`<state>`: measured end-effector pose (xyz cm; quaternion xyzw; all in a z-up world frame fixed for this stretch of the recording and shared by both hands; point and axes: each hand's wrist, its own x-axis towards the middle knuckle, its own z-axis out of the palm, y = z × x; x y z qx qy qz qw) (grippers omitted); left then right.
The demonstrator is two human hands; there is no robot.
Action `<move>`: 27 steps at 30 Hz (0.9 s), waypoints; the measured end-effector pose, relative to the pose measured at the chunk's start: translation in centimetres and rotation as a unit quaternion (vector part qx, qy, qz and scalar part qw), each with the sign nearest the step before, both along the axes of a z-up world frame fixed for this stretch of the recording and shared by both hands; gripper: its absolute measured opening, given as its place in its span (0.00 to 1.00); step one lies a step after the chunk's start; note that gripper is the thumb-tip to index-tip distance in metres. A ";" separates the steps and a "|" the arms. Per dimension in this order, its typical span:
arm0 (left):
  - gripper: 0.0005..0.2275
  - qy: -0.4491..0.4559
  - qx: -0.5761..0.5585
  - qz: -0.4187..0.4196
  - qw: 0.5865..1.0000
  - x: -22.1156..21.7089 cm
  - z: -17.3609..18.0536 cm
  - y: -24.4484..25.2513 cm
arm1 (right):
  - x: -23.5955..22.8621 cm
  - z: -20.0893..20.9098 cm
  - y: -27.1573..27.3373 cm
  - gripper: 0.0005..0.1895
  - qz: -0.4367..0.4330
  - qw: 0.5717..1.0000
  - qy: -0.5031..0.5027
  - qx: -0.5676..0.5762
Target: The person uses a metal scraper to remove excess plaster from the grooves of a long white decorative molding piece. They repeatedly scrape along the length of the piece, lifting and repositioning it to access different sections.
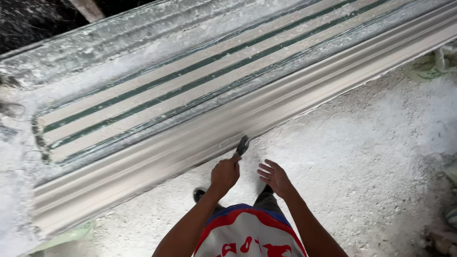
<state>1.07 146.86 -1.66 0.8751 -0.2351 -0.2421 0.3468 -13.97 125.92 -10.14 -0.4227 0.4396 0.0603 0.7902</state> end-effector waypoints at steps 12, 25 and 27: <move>0.13 0.005 -0.002 0.036 0.999 -3.0 0.7 -19.1 | -4.4 -1.7 -23.4 0.36 0.008 0.998 -0.061 0.018; 0.13 0.004 0.036 -0.033 0.999 -2.8 1.5 -33.4 | -2.5 -2.1 -29.8 0.36 0.034 0.999 -0.024 -0.014; 0.12 0.007 0.063 -0.053 0.997 -2.5 2.0 -35.5 | -2.4 -1.7 -30.6 0.36 0.011 1.000 -0.022 -0.014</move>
